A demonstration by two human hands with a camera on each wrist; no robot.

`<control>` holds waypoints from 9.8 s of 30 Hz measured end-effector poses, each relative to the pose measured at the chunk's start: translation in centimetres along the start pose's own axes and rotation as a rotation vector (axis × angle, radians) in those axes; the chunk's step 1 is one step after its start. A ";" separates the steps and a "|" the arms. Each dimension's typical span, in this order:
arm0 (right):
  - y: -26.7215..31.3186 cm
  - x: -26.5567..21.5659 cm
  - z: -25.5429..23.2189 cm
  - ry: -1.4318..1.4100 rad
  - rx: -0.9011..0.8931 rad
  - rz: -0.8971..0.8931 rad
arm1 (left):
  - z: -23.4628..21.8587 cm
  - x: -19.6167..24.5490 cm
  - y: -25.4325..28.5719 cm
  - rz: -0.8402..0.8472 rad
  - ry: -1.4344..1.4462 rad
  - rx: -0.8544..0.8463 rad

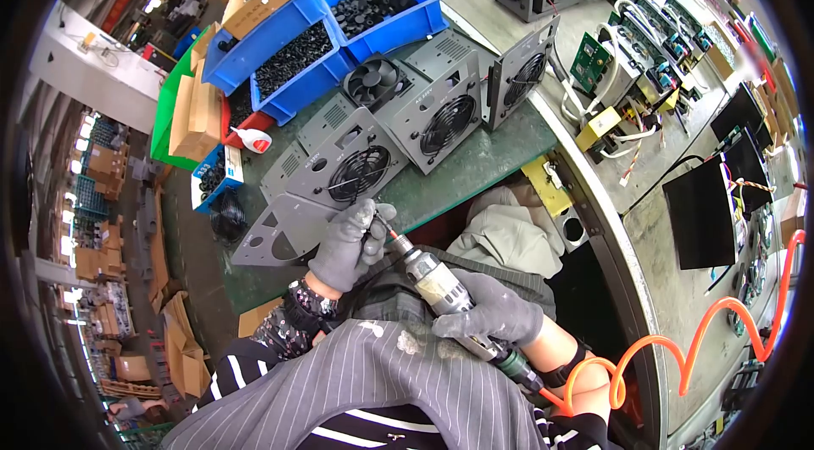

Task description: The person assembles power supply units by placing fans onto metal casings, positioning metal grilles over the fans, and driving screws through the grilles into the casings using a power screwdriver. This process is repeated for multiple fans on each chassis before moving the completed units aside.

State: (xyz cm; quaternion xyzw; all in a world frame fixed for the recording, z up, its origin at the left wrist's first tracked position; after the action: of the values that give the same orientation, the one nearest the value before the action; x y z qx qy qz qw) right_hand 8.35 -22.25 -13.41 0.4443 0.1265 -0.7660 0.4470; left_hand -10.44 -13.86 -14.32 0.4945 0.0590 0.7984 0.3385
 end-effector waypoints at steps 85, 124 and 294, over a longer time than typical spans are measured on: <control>-2.5 -0.8 3.3 0.178 0.035 0.226 | -4.0 -0.8 4.5 0.143 0.179 -0.094; -12.9 3.9 -0.4 0.144 -0.161 0.184 | -8.5 1.7 7.5 0.108 -1.473 0.516; -4.1 -4.4 4.8 -0.096 0.232 0.310 | -8.0 12.0 2.0 -0.022 -0.546 -0.599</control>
State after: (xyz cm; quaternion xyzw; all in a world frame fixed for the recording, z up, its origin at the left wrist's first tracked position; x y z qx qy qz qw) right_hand 3.26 -20.24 -7.99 0.4700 -0.0537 -0.7178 0.5108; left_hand -21.43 -6.31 -8.48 0.5671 -0.2631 0.6160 0.4793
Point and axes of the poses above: each hand's wrist, its own y-axis away from the middle knuckle, its own z-axis out of the palm, x = y × z, the point moved 4 cm from there along -y, towards the middle knuckle, and after that the axes turned 11 degrees about -x, right-handed, at the moved point
